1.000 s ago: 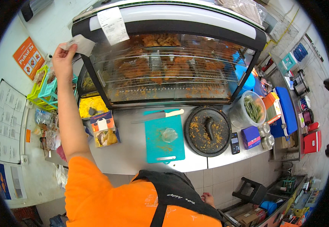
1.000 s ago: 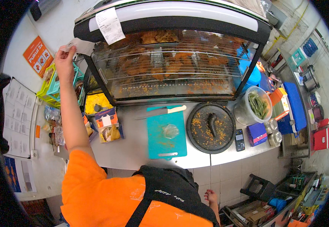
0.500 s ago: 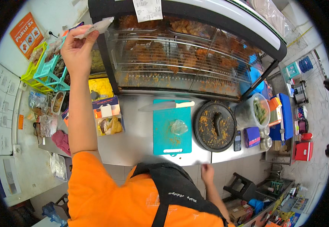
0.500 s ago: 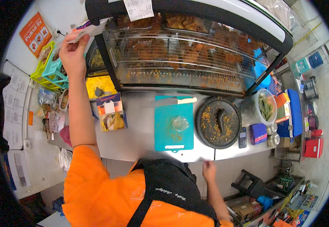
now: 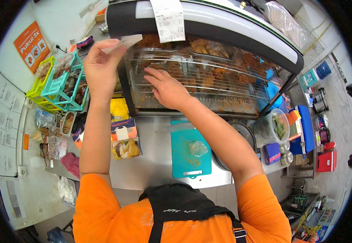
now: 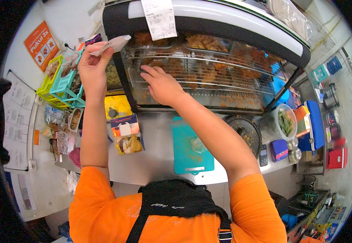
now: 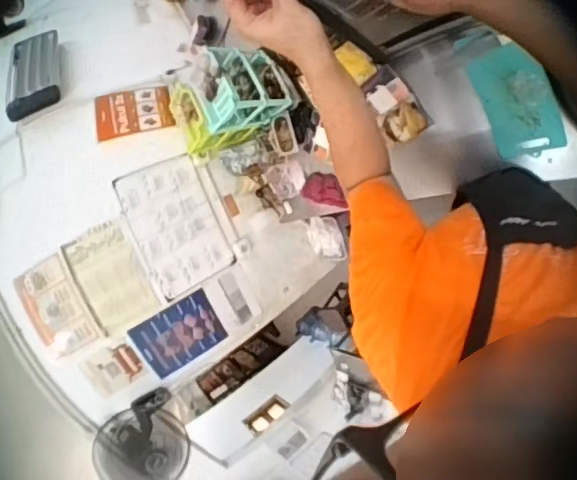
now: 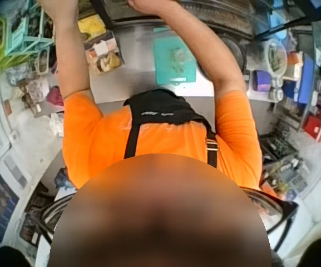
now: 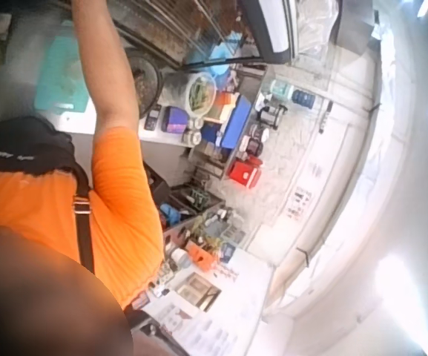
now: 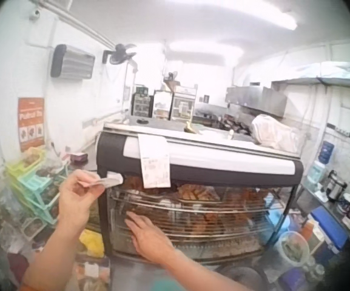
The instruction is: The person scoops cooked meat and rice into a compartmentalized container, then adds seaweed, fried chicken, and pickled vegetables from a display case. The person closes the container and hands it to a customer.
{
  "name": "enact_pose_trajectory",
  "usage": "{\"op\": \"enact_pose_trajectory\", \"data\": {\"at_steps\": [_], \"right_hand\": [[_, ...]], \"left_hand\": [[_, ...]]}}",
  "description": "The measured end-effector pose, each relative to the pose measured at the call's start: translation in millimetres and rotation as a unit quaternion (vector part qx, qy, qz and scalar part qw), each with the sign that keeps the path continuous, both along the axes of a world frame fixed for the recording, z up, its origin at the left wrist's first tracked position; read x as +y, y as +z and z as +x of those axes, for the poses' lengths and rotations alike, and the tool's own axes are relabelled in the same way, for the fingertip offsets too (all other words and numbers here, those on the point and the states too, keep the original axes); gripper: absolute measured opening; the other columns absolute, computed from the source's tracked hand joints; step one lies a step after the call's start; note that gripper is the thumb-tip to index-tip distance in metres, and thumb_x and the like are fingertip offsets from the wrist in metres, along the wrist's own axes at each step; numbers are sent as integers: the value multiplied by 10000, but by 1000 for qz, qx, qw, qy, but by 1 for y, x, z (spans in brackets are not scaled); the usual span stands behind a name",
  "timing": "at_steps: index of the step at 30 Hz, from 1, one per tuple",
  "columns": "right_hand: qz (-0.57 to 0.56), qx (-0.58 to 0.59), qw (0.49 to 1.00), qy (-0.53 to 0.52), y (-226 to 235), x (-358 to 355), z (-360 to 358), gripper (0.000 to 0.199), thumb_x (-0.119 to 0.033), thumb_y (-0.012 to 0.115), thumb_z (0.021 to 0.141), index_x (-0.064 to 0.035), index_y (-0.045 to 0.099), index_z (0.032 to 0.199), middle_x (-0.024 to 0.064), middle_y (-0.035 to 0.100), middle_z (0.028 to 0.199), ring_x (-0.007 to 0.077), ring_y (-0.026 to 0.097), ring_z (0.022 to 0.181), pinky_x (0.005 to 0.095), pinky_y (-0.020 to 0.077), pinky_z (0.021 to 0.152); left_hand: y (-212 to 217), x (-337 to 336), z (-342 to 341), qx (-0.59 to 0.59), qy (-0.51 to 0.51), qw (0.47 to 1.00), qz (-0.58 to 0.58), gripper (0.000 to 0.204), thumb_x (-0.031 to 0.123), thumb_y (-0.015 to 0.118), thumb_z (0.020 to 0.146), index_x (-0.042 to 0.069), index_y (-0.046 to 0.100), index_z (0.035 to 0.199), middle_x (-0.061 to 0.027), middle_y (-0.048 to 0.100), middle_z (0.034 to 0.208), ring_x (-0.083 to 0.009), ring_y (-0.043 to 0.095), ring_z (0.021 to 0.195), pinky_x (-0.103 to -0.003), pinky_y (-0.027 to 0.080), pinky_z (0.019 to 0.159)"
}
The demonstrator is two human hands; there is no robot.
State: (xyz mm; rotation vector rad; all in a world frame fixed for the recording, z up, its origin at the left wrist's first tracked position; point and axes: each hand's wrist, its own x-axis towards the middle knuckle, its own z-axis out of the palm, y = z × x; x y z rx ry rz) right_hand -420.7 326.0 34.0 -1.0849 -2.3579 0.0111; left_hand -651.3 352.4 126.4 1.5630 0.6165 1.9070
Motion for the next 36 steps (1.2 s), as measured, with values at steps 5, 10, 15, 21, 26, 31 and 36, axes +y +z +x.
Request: {"op": "enact_pose_trajectory", "data": {"at_steps": [5, 10, 15, 21, 26, 31, 36], "right_hand": [[-15, -9, 999, 37, -9, 24, -35, 641, -54, 704, 899, -66, 602, 1531, 61, 507, 1678, 349, 600, 1299, 487, 583, 1027], [22, -165, 986, 19, -22, 35, -62, 591, -94, 700, 914, -83, 632, 1501, 49, 487, 1699, 319, 613, 1300, 462, 575, 988], [56, -157, 986, -4, -30, 32, -60, 436, -153, 732, 929, -89, 678, 1357, 55, 605, 1506, 313, 611, 1273, 479, 547, 967], [20, -125, 988, -87, -37, 31, -43, 423, -151, 744, 918, -77, 659, 1326, 112, 622, 1382, 327, 613, 1256, 484, 530, 1004], [23, -111, 983, -147, -48, 25, -6, 407, -149, 779, 903, -55, 649, 1278, 145, 617, 1330, 332, 615, 1227, 480, 533, 1012], [-1, -69, 984, -162, -42, 11, 11, 385, -133, 778, 917, -63, 654, 1274, 146, 615, 1347, 360, 617, 1236, 504, 549, 1009], [-24, -13, 987, -157, -33, -18, 15, 399, -110, 776, 911, -64, 657, 1289, 150, 615, 1356, 385, 633, 1240, 526, 574, 989]], "left_hand": [[16, 5, -7, -28, 33, 998, -34, 205, 8, 861, 963, 44, 746, 1130, -63, 793, 1115, -124, 716, 1020, -298, 562, 916], [22, 18, -4, -69, 34, 997, -19, 230, 33, 870, 965, 53, 745, 1157, -49, 801, 1070, -102, 715, 955, -268, 551, 876], [24, 27, 2, -73, 62, 995, -5, 242, 41, 870, 970, 49, 738, 1173, -57, 794, 1088, -101, 720, 954, -262, 549, 865], [57, 46, 7, -103, 53, 993, 27, 230, 55, 855, 991, 15, 731, 1182, -56, 771, 1113, -120, 716, 1028, -269, 549, 926], [106, 64, 9, -139, 0, 989, 53, 266, 77, 860, 997, 1, 721, 1210, -90, 768, 1178, -139, 704, 1108, -287, 540, 1010], [112, 86, 15, -66, 9, 997, 51, 482, 66, 875, 978, 16, 633, 1392, -156, 770, 1215, -186, 741, 1068, -278, 591, 917], [102, 157, 23, 127, 212, 966, -73, 504, 110, 942, 876, 26, 716, 1318, -129, 784, 1174, -193, 734, 1024, -321, 582, 884]]}}
